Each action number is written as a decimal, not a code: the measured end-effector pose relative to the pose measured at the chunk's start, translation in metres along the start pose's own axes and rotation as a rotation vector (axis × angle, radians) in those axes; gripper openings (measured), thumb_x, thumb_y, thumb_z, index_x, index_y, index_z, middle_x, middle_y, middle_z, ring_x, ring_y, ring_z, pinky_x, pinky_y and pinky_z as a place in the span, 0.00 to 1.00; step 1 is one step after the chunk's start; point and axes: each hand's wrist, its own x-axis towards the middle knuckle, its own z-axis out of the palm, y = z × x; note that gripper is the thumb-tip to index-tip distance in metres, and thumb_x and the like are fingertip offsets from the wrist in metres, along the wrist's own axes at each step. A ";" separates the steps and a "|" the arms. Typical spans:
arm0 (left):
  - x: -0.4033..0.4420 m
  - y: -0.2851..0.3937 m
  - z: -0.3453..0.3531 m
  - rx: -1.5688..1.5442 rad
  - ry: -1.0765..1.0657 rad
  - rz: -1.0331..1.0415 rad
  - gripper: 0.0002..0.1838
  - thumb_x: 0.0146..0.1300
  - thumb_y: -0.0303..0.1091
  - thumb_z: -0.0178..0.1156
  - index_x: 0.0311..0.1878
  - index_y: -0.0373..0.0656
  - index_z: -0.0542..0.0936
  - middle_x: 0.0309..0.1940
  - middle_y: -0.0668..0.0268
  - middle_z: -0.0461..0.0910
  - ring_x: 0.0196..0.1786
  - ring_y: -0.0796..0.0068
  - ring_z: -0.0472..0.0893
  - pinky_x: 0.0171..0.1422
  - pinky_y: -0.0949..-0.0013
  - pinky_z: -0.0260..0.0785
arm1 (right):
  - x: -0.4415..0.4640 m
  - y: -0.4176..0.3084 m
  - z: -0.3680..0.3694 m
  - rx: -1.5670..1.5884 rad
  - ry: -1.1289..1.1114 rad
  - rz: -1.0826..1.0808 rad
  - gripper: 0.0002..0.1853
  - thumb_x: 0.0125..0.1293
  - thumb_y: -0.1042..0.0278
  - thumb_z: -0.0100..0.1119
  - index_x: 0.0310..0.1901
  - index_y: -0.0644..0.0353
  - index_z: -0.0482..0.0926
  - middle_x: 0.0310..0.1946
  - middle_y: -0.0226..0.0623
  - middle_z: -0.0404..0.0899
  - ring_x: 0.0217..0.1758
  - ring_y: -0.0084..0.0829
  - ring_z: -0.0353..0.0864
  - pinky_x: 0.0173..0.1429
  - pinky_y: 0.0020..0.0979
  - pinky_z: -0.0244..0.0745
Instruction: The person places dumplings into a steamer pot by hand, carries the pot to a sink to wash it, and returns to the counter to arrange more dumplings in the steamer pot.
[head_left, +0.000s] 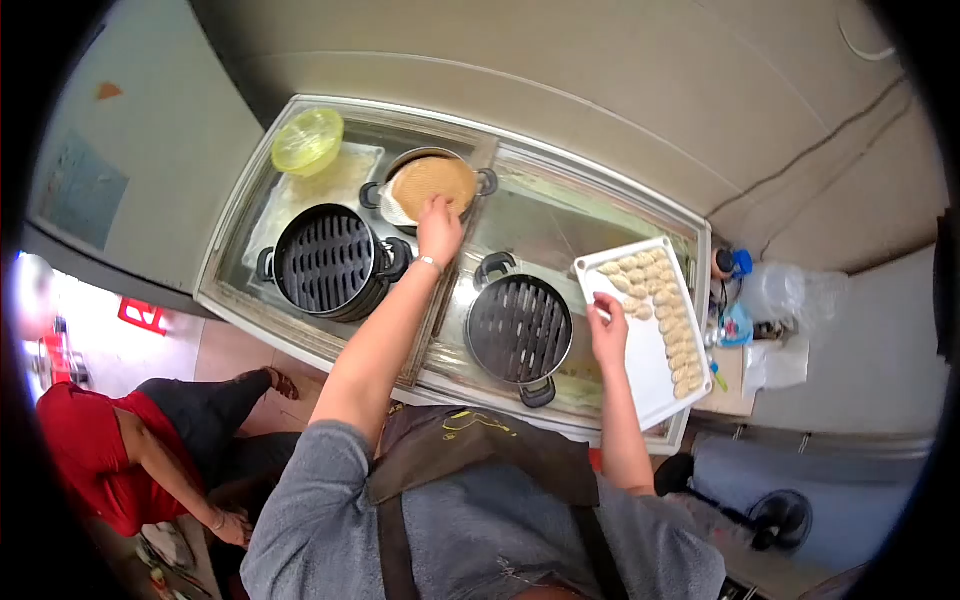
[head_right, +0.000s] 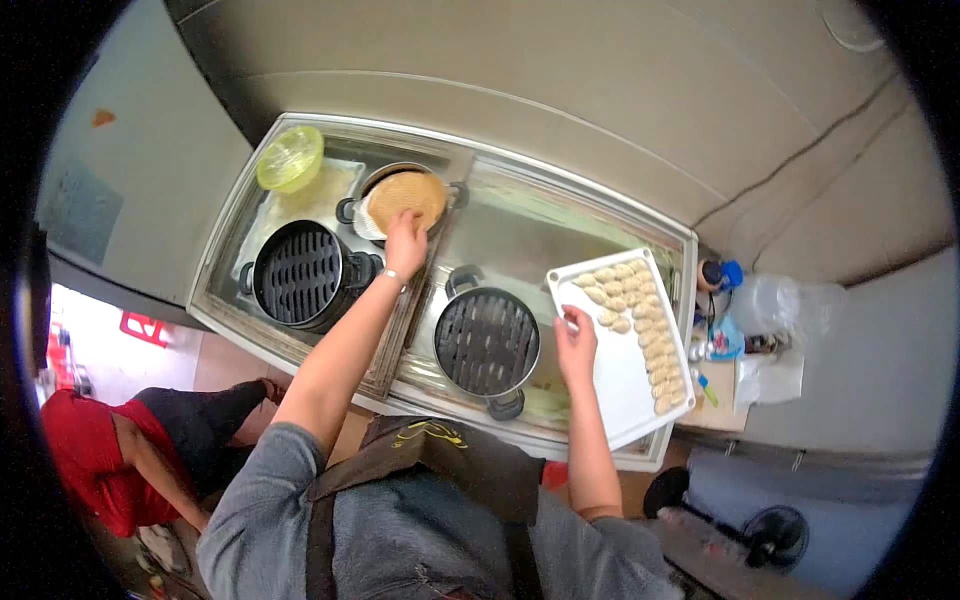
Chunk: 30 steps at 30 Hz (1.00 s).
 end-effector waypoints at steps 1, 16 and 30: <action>0.004 -0.001 0.012 0.107 -0.089 -0.103 0.18 0.57 0.33 0.56 0.50 0.37 0.78 0.55 0.44 0.74 0.59 0.49 0.74 0.63 0.58 0.66 | -0.003 0.003 -0.004 0.002 -0.021 -0.026 0.16 0.64 0.71 0.59 0.52 0.62 0.76 0.50 0.42 0.76 0.53 0.33 0.77 0.53 0.33 0.76; 0.054 0.000 -0.012 -0.002 0.094 -0.201 0.14 0.57 0.42 0.56 0.29 0.39 0.81 0.25 0.49 0.80 0.32 0.46 0.81 0.40 0.50 0.72 | -0.065 0.062 -0.047 0.115 0.113 0.222 0.12 0.67 0.70 0.58 0.49 0.65 0.76 0.41 0.36 0.80 0.44 0.23 0.78 0.52 0.24 0.73; -0.159 0.108 -0.028 0.152 -0.726 0.462 0.13 0.49 0.37 0.64 0.37 0.41 0.79 0.46 0.57 0.74 0.51 0.54 0.74 0.54 0.54 0.68 | -0.049 0.014 -0.044 0.097 0.094 0.107 0.11 0.68 0.69 0.57 0.48 0.65 0.77 0.40 0.34 0.81 0.41 0.22 0.79 0.49 0.24 0.73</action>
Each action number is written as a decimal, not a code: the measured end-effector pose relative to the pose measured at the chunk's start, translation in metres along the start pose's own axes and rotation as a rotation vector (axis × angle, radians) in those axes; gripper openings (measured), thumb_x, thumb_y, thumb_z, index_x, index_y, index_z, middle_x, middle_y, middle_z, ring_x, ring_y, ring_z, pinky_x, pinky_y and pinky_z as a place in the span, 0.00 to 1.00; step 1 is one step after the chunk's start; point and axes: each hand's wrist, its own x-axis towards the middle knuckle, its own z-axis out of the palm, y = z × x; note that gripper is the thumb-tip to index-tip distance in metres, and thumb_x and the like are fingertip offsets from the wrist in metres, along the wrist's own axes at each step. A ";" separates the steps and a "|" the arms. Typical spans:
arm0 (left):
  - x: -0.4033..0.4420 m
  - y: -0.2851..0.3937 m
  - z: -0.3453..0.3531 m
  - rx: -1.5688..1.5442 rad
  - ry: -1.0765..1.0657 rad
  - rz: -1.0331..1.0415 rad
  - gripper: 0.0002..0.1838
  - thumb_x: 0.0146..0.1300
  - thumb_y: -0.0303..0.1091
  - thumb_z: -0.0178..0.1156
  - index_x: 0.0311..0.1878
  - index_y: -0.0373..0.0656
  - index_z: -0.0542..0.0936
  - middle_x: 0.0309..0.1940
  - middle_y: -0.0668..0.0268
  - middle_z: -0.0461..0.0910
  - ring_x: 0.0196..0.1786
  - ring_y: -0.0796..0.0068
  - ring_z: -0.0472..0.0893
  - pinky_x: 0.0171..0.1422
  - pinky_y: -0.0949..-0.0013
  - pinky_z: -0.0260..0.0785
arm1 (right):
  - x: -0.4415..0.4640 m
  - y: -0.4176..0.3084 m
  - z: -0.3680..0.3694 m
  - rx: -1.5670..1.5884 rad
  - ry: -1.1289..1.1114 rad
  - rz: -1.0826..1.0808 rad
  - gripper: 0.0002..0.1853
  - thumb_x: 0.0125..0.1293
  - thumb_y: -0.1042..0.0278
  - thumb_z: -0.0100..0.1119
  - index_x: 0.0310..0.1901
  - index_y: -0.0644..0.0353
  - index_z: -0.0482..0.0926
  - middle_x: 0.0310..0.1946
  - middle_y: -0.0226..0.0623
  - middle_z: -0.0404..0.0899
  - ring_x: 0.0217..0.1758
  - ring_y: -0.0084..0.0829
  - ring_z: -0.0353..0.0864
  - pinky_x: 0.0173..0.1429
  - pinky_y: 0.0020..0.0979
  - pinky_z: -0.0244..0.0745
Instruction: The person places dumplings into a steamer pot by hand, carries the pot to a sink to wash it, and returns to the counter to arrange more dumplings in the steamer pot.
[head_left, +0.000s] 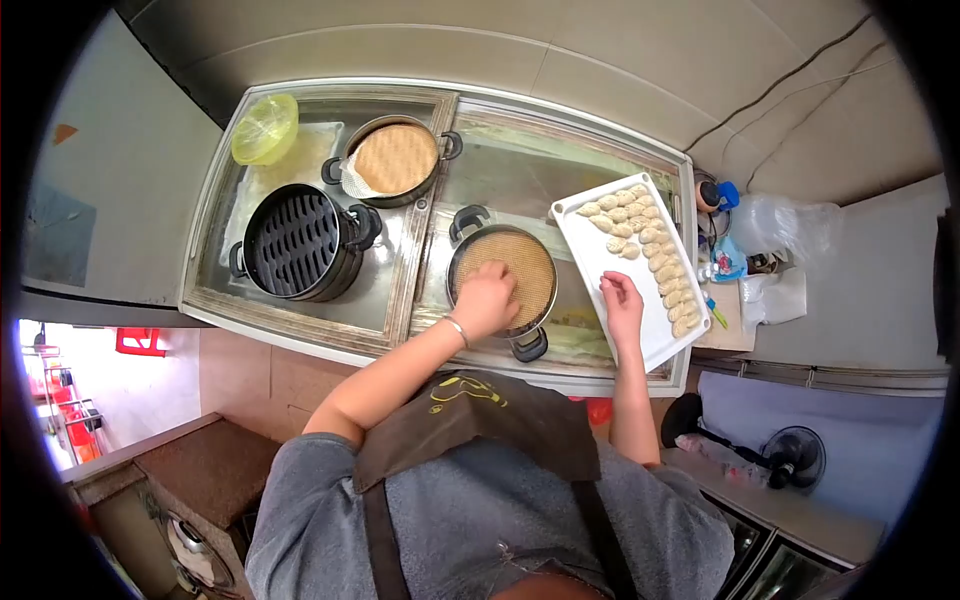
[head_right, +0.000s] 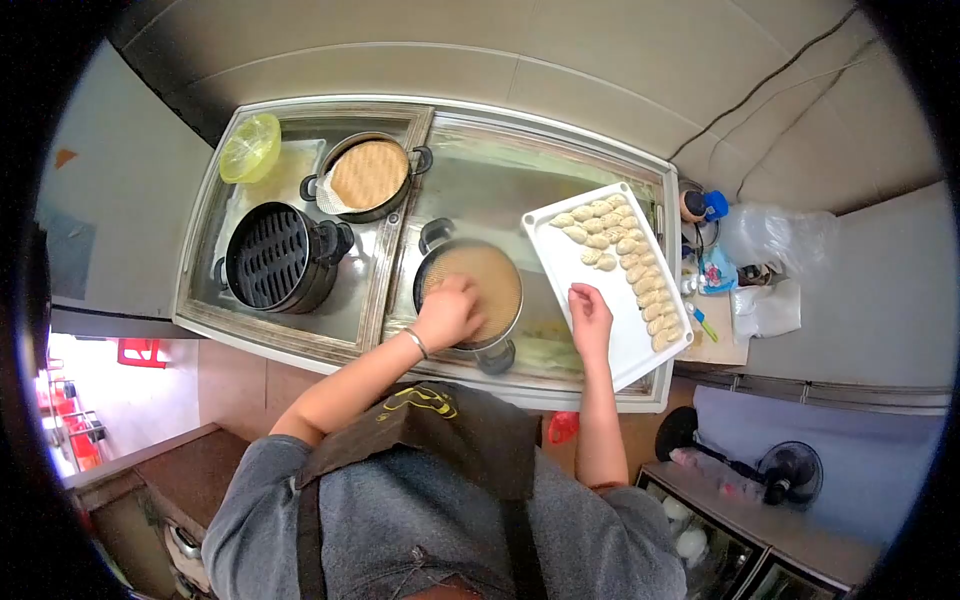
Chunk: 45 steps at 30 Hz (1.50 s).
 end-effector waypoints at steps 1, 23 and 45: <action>-0.003 0.000 -0.001 -0.016 0.014 -0.016 0.14 0.49 0.37 0.65 0.38 0.42 0.79 0.46 0.58 0.74 0.52 0.55 0.73 0.54 0.55 0.68 | 0.001 -0.001 0.001 -0.019 -0.011 -0.051 0.11 0.68 0.69 0.56 0.48 0.65 0.77 0.39 0.33 0.81 0.41 0.22 0.79 0.48 0.24 0.74; -0.011 0.004 -0.030 -0.171 0.098 -0.039 0.20 0.50 0.33 0.69 0.47 0.41 0.78 0.52 0.56 0.73 0.55 0.53 0.73 0.62 0.57 0.64 | 0.079 0.041 0.001 -0.838 -0.006 -0.169 0.27 0.56 0.58 0.66 0.58 0.54 0.73 0.55 0.45 0.71 0.54 0.47 0.72 0.54 0.41 0.72; -0.007 -0.006 -0.045 -1.227 0.169 -0.547 0.14 0.66 0.32 0.61 0.51 0.36 0.78 0.40 0.68 0.83 0.39 0.83 0.80 0.43 0.78 0.72 | 0.011 -0.075 0.070 0.368 -0.504 0.020 0.17 0.65 0.74 0.59 0.56 0.63 0.74 0.40 0.32 0.78 0.42 0.21 0.79 0.44 0.22 0.78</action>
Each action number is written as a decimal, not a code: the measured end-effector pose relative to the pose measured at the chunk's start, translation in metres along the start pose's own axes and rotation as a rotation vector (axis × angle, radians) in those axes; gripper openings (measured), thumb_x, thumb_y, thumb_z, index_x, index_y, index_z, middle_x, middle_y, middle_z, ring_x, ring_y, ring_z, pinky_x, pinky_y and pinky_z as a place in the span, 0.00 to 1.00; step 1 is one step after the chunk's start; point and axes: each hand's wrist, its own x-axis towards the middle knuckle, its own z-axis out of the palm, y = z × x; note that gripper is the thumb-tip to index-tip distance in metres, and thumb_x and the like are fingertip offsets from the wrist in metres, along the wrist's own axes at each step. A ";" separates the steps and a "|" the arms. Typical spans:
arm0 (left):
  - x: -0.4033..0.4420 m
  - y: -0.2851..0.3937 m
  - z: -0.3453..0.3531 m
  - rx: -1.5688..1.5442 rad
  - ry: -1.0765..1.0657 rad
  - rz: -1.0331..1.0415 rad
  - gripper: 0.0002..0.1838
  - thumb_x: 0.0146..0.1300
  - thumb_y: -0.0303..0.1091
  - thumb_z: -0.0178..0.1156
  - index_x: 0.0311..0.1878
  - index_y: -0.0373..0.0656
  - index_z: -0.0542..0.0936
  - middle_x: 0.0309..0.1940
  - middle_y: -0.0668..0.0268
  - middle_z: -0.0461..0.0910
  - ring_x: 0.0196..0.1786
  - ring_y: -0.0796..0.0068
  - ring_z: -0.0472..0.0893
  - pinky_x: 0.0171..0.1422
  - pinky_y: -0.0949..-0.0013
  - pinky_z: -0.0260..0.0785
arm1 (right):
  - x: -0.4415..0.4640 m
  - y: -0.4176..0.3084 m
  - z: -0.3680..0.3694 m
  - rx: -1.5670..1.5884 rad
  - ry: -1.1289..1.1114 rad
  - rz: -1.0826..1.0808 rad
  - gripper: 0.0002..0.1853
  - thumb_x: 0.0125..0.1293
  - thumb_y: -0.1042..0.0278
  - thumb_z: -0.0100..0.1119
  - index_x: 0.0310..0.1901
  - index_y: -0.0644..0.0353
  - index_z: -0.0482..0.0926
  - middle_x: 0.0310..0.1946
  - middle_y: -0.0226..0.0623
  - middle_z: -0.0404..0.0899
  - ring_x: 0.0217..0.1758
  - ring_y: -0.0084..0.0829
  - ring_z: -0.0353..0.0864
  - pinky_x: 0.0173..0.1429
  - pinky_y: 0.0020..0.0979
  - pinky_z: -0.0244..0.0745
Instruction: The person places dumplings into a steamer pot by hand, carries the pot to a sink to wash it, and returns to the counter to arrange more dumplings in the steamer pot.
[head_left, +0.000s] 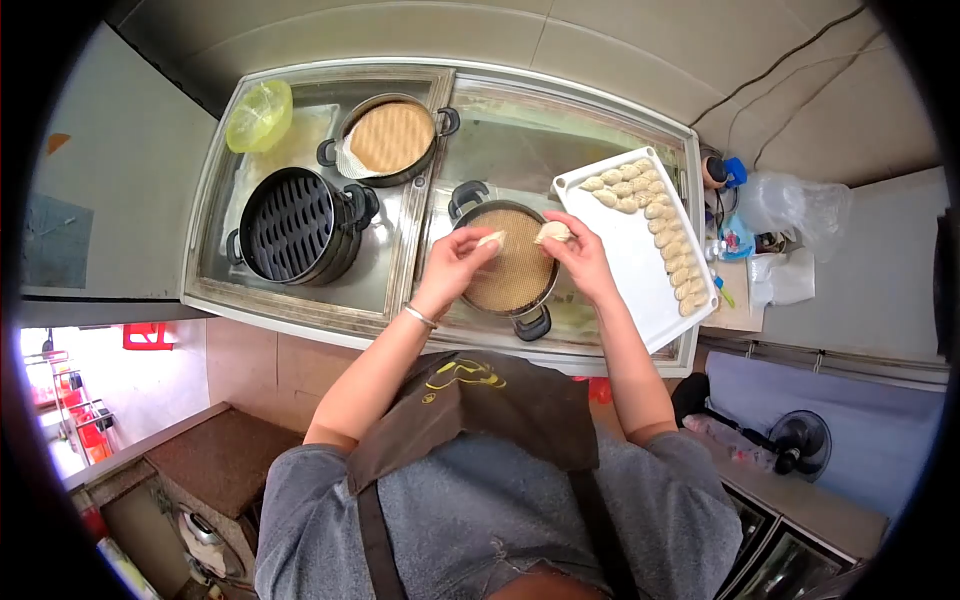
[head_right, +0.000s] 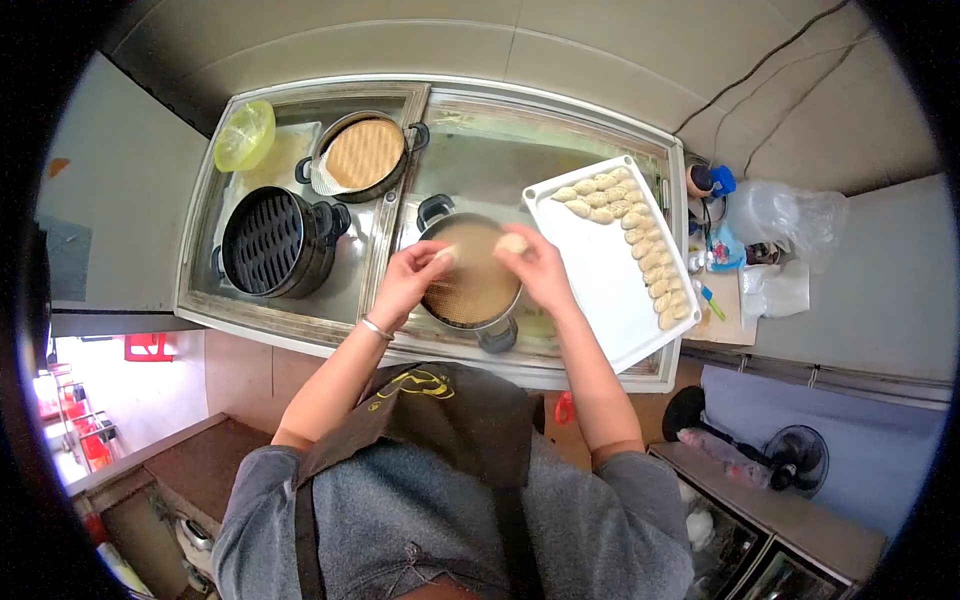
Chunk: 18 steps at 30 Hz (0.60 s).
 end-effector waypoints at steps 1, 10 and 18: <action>0.002 -0.009 0.002 0.071 0.017 0.064 0.13 0.63 0.33 0.63 0.47 0.36 0.79 0.38 0.68 0.83 0.35 0.84 0.78 0.39 0.76 0.71 | -0.001 0.005 0.000 -0.037 -0.012 -0.027 0.18 0.65 0.74 0.60 0.56 0.63 0.73 0.40 0.32 0.78 0.44 0.23 0.80 0.45 0.23 0.78; 0.008 -0.030 0.012 0.858 0.192 0.358 0.15 0.56 0.34 0.62 0.44 0.35 0.77 0.36 0.51 0.79 0.36 0.52 0.79 0.43 0.59 0.73 | -0.004 0.030 0.042 -0.861 0.182 -0.168 0.16 0.55 0.67 0.68 0.42 0.67 0.77 0.33 0.49 0.80 0.37 0.42 0.83 0.43 0.36 0.79; 0.014 -0.039 0.013 0.985 0.029 0.254 0.21 0.54 0.35 0.65 0.50 0.36 0.75 0.44 0.45 0.74 0.45 0.43 0.78 0.49 0.52 0.73 | -0.014 0.029 0.021 -1.161 0.096 -0.074 0.21 0.53 0.57 0.69 0.40 0.66 0.77 0.35 0.48 0.78 0.36 0.47 0.79 0.41 0.43 0.75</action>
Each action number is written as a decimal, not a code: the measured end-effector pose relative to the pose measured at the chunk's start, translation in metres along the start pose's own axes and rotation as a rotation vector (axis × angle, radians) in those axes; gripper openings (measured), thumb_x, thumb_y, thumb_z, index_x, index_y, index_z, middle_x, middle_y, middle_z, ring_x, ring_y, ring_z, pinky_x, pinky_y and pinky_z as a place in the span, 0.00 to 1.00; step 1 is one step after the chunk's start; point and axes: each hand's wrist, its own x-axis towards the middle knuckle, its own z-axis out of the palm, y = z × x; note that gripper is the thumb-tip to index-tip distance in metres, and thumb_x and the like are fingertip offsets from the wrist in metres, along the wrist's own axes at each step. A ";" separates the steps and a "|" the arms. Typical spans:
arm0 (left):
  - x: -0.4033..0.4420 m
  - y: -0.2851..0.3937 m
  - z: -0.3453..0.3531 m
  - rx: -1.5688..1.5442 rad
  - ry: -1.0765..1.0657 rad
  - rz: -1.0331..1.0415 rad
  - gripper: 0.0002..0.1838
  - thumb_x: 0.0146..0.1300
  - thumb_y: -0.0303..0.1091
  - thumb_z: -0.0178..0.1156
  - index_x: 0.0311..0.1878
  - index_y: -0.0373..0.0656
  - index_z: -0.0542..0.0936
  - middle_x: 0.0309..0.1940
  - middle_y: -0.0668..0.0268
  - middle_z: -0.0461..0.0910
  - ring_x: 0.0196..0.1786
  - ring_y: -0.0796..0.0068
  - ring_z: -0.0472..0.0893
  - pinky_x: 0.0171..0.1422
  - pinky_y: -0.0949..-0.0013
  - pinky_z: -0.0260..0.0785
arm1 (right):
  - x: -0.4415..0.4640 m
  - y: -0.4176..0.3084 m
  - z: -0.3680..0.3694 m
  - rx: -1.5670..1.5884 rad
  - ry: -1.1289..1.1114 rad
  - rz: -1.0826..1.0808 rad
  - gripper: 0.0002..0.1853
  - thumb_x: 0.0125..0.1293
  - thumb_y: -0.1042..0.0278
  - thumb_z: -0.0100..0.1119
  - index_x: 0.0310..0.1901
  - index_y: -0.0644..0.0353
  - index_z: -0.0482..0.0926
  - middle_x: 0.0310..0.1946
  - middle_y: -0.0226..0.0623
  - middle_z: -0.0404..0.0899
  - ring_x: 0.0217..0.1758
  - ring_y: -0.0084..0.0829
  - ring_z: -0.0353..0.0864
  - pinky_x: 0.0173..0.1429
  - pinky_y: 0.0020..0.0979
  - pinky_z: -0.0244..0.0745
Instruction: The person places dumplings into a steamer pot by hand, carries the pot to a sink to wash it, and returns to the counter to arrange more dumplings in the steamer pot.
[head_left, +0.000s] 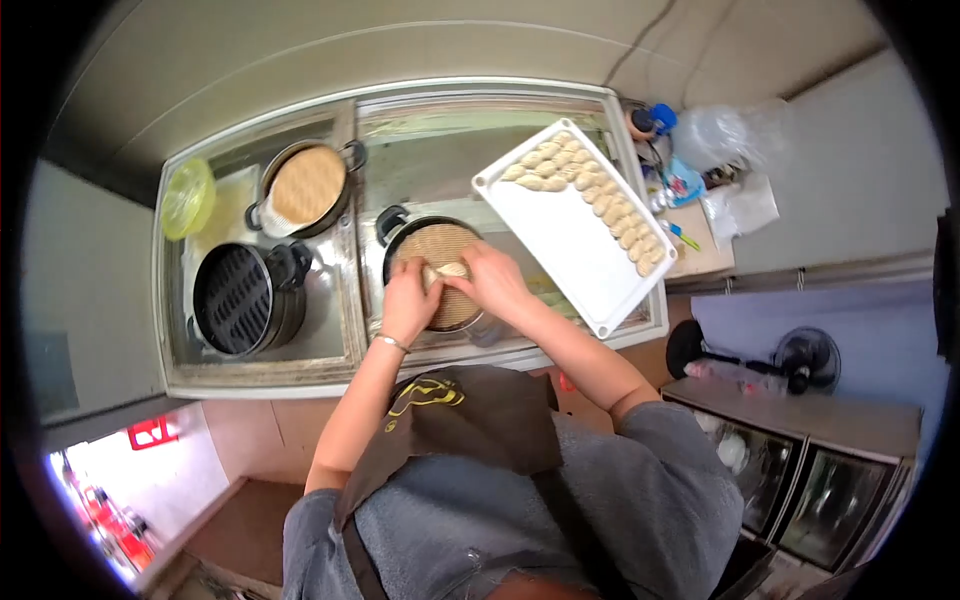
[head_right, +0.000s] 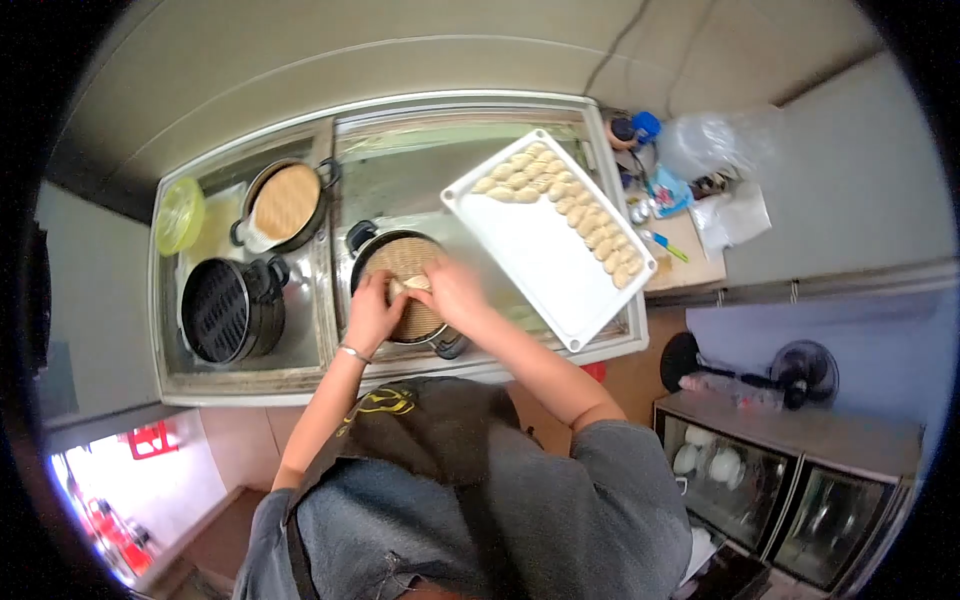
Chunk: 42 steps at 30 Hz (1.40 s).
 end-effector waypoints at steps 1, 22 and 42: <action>-0.002 0.003 -0.003 0.028 0.009 0.020 0.23 0.54 0.37 0.65 0.51 0.36 0.74 0.44 0.45 0.74 0.45 0.43 0.78 0.49 0.52 0.72 | 0.002 0.008 -0.007 0.157 0.111 0.016 0.21 0.54 0.57 0.69 0.41 0.65 0.78 0.35 0.46 0.78 0.35 0.45 0.79 0.41 0.41 0.75; 0.006 0.010 -0.031 -0.214 0.031 0.070 0.23 0.56 0.32 0.68 0.53 0.37 0.74 0.49 0.58 0.73 0.35 0.71 0.81 0.42 0.69 0.75 | -0.028 0.253 -0.092 -0.385 0.163 0.638 0.47 0.36 0.49 0.74 0.62 0.54 0.67 0.57 0.42 0.70 0.60 0.45 0.69 0.63 0.48 0.62; 0.010 0.010 -0.050 -0.411 0.004 -0.006 0.20 0.57 0.27 0.66 0.52 0.36 0.74 0.46 0.61 0.73 0.39 0.76 0.79 0.41 0.74 0.75 | -0.049 0.220 -0.078 0.027 0.296 0.477 0.43 0.44 0.60 0.71 0.65 0.56 0.65 0.54 0.49 0.68 0.59 0.49 0.69 0.65 0.39 0.66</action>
